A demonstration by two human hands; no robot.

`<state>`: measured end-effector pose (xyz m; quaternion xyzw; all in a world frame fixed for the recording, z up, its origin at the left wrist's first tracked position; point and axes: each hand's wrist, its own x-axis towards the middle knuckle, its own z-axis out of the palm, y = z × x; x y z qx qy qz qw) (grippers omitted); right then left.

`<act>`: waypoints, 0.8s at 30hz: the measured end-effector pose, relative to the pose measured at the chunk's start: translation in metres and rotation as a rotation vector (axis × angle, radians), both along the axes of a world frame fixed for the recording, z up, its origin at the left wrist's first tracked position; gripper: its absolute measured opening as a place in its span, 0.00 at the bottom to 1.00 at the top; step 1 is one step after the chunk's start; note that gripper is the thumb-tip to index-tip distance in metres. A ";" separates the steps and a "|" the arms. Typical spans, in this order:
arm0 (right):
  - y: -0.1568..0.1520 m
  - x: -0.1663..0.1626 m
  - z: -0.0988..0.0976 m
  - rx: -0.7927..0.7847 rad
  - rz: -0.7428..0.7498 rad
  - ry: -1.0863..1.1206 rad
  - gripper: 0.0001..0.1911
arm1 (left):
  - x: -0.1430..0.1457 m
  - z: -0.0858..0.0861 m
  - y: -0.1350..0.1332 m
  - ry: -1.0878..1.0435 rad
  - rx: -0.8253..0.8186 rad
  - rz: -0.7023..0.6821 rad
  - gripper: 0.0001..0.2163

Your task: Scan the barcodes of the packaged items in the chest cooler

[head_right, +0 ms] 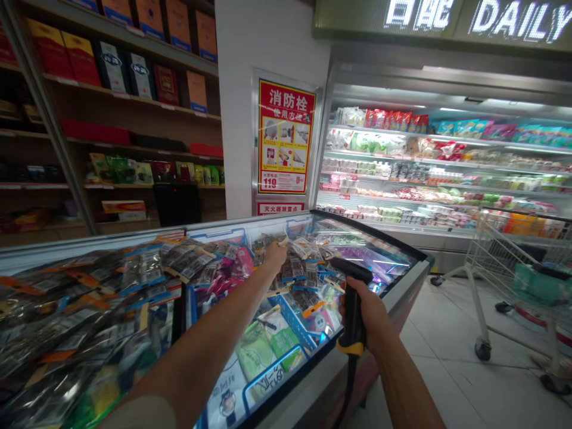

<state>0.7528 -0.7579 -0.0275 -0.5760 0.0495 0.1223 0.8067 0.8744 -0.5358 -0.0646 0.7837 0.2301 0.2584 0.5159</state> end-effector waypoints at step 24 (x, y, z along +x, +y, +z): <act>0.069 -0.031 0.012 -0.035 0.243 0.014 0.10 | -0.068 0.003 0.148 0.263 0.698 0.097 0.17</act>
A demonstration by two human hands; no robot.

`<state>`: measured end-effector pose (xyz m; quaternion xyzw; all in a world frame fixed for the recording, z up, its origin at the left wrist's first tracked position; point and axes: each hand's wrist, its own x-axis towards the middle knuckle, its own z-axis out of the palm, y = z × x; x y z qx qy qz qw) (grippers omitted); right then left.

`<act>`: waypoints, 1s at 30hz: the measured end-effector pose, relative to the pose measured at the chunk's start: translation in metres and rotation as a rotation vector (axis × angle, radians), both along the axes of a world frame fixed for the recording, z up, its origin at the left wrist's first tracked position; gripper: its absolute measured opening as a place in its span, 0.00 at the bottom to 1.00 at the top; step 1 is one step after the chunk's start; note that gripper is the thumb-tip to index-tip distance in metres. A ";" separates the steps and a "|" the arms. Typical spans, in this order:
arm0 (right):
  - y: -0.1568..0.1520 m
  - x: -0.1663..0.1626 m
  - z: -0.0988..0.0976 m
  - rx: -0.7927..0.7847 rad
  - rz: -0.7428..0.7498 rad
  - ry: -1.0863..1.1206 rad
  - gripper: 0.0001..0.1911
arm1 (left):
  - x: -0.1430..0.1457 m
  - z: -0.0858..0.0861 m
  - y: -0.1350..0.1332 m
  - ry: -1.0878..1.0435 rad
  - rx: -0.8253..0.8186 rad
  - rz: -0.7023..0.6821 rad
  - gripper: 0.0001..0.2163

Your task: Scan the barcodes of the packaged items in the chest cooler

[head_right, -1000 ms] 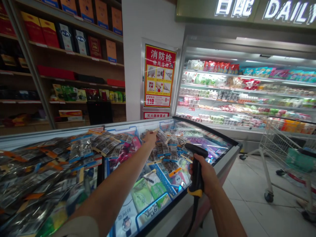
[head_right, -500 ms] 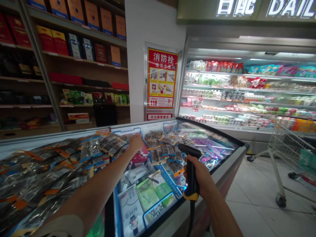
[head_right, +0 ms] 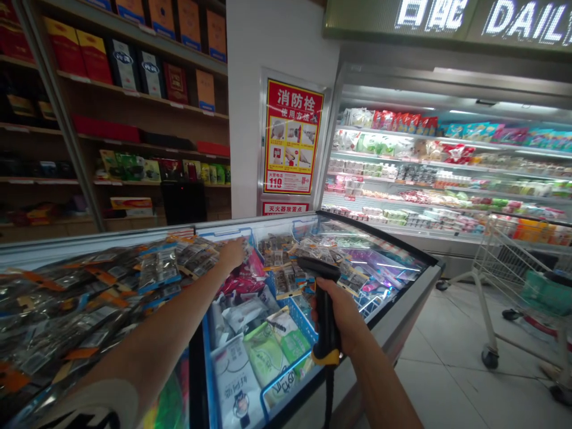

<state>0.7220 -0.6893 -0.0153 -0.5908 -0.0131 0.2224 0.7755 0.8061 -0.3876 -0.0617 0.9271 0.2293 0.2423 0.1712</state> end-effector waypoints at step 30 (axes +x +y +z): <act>0.002 -0.009 0.006 -0.038 0.083 -0.007 0.11 | -0.012 -0.012 -0.065 -0.545 -0.508 -0.509 0.31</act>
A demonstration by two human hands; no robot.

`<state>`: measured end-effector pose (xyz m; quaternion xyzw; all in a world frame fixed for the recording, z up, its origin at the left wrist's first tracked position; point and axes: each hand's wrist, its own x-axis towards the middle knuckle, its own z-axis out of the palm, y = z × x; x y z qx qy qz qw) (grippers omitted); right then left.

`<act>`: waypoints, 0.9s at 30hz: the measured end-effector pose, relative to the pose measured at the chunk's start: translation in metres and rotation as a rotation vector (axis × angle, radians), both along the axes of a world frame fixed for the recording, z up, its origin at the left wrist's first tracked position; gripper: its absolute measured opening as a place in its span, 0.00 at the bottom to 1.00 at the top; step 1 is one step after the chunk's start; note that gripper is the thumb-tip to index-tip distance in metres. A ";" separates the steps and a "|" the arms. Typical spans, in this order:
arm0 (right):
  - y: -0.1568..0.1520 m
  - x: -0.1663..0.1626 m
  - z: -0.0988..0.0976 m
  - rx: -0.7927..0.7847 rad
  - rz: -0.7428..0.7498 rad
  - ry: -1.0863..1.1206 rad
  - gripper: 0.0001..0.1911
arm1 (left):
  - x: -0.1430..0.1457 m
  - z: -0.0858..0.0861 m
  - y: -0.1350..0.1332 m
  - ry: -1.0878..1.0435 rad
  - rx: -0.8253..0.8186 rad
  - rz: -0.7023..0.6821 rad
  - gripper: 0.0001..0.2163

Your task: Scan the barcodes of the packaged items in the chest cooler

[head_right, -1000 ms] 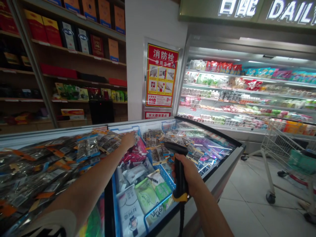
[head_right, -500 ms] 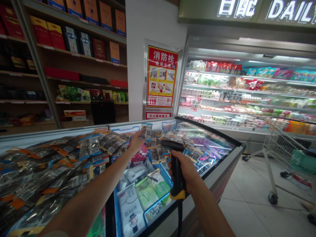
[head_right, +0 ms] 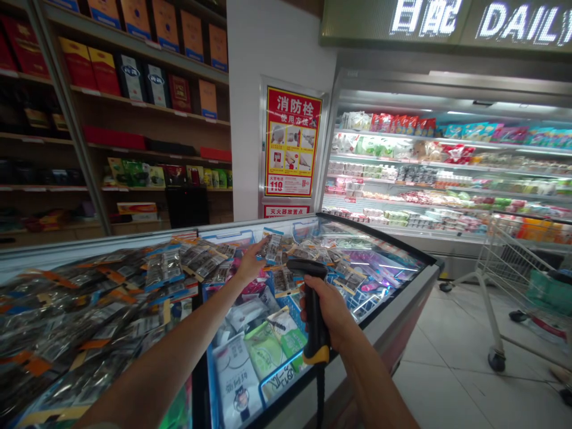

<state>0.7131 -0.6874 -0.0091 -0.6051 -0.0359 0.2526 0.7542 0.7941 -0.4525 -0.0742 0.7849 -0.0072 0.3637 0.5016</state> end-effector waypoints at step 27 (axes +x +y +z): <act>-0.126 0.050 -0.025 0.050 -0.551 -0.038 0.07 | 0.032 0.005 -0.151 0.360 0.457 -0.026 0.29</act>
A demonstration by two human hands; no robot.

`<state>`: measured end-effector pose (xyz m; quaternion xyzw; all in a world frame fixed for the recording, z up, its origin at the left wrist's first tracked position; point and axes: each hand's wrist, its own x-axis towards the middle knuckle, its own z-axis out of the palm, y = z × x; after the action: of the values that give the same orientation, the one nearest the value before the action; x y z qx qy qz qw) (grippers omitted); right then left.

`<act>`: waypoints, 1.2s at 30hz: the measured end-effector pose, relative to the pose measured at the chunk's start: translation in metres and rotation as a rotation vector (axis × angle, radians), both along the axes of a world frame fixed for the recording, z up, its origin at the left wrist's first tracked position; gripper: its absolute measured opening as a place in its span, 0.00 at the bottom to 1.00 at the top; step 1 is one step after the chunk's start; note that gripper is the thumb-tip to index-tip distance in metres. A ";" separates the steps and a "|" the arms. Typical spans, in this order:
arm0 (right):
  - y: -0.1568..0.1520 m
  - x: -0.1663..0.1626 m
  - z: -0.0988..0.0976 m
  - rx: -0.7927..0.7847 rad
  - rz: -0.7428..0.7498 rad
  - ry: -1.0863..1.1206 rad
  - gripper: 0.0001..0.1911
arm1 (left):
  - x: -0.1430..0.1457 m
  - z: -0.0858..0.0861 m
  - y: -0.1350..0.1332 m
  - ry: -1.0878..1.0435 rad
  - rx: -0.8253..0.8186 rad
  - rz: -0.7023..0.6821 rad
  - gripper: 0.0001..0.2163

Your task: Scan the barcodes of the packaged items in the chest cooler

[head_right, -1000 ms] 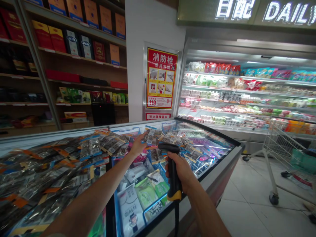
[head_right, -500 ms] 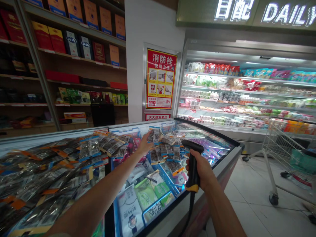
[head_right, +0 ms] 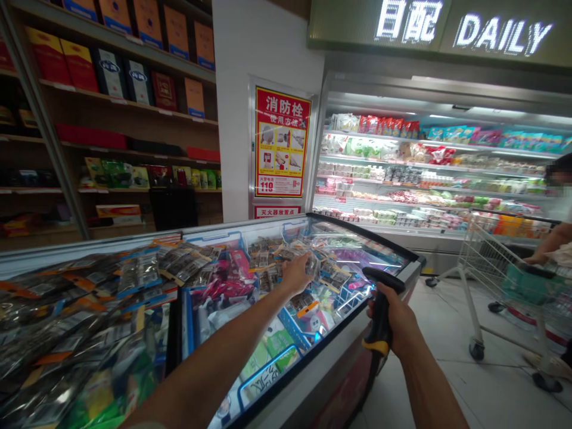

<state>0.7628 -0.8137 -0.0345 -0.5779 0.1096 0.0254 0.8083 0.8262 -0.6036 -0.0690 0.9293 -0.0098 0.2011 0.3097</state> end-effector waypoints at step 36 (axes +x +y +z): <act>0.115 -0.031 0.004 -0.056 0.320 0.003 0.11 | -0.085 0.005 0.166 0.185 0.381 0.482 0.15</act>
<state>0.7319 -0.6987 -0.0305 -0.6104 0.0179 0.1516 0.7772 0.7415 -0.4375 -0.0644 0.9605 0.2015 0.1777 0.0731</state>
